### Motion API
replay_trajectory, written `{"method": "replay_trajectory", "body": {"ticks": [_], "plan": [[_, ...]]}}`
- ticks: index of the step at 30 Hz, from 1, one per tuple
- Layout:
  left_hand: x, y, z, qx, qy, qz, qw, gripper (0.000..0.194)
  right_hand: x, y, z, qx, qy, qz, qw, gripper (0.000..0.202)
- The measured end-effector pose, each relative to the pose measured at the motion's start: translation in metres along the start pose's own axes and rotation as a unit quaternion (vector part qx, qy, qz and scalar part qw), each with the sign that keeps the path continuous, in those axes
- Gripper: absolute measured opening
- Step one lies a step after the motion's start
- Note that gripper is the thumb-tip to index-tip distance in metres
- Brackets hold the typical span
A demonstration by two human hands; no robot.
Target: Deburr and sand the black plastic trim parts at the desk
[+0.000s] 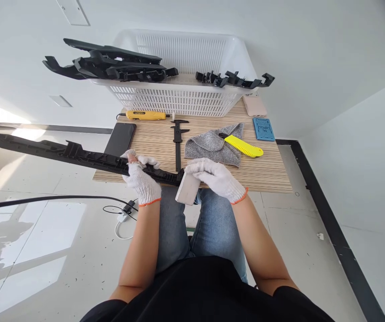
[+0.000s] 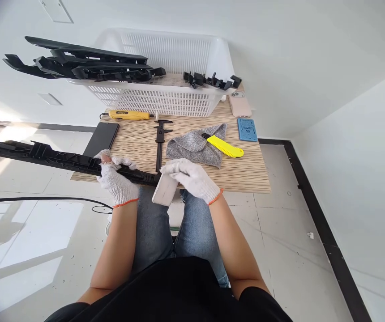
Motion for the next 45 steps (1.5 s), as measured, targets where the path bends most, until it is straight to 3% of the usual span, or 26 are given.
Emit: {"method": "replay_trajectory", "body": {"ticks": [3,6,9,13,21,23,26,28,30,32,34,36,38,40,42,43,45], "plan": [[0.000,0.001,0.000,0.007,-0.002,-0.004,1.000,0.037,0.013,0.015,0.002,0.097,-0.041,-0.073,0.992,0.027],[0.000,0.000,0.001,0.004,0.004,-0.004,1.000,0.039,0.007,0.023,0.007,0.176,-0.019,-0.004,0.984,0.026],[0.000,-0.001,0.001,-0.005,0.001,0.000,1.000,0.040,-0.011,0.009,0.008,0.155,0.029,0.175,0.972,0.027],[0.001,-0.001,0.001,-0.006,-0.003,0.001,1.000,0.043,-0.017,-0.007,0.009,0.141,0.013,0.361,0.922,0.039],[0.001,0.001,0.001,0.011,-0.005,-0.011,1.000,0.048,-0.021,-0.036,0.016,0.062,0.012,0.507,0.860,0.049],[0.001,0.002,0.000,0.014,-0.009,-0.008,1.000,0.048,-0.018,-0.049,0.020,0.064,0.000,0.532,0.844,0.074],[0.001,0.002,-0.001,0.014,-0.012,-0.002,1.000,0.046,-0.007,-0.066,0.022,0.086,-0.037,0.540,0.836,0.131],[0.000,0.003,-0.001,0.017,-0.011,-0.003,1.000,0.045,0.000,-0.074,0.022,0.096,-0.063,0.529,0.841,0.149],[0.001,0.003,-0.001,0.022,-0.012,-0.009,1.000,0.045,0.001,-0.076,0.022,0.098,-0.069,0.513,0.850,0.144],[0.002,0.004,-0.001,0.024,-0.019,-0.015,0.999,0.047,-0.007,-0.072,0.023,0.093,-0.036,0.473,0.875,0.119],[0.003,0.003,-0.002,0.020,-0.025,-0.018,0.999,0.048,-0.018,-0.057,0.026,0.110,0.007,0.371,0.922,0.079],[0.002,0.002,-0.001,0.013,-0.021,-0.020,0.999,0.049,-0.019,-0.027,0.033,0.190,-0.001,0.195,0.962,0.047],[0.002,0.002,-0.001,0.010,-0.016,-0.023,1.000,0.050,-0.006,-0.001,0.039,0.273,-0.059,0.009,0.960,0.043],[0.001,0.002,0.000,0.014,-0.013,-0.026,0.999,0.050,0.006,0.004,0.032,0.236,-0.111,-0.100,0.960,0.043],[0.002,0.002,0.000,0.017,-0.014,-0.025,0.999,0.049,0.008,0.000,0.021,0.154,-0.134,-0.121,0.971,0.052],[0.002,0.002,0.000,0.016,-0.016,-0.022,0.999,0.049,0.008,0.001,0.018,0.143,-0.134,-0.116,0.974,0.054],[0.002,0.002,0.000,0.011,-0.022,-0.017,1.000,0.049,0.005,0.008,0.017,0.185,-0.124,-0.109,0.969,0.050]]}}
Point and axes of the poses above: each hand's wrist, its own z-axis away from the middle knuckle, its own y-axis out of the back of the hand, x = y × z, the point moved 7 cm from there along -z, towards the middle knuckle, and after that the axes turned 14 degrees about -x, right-handed, at the moved point
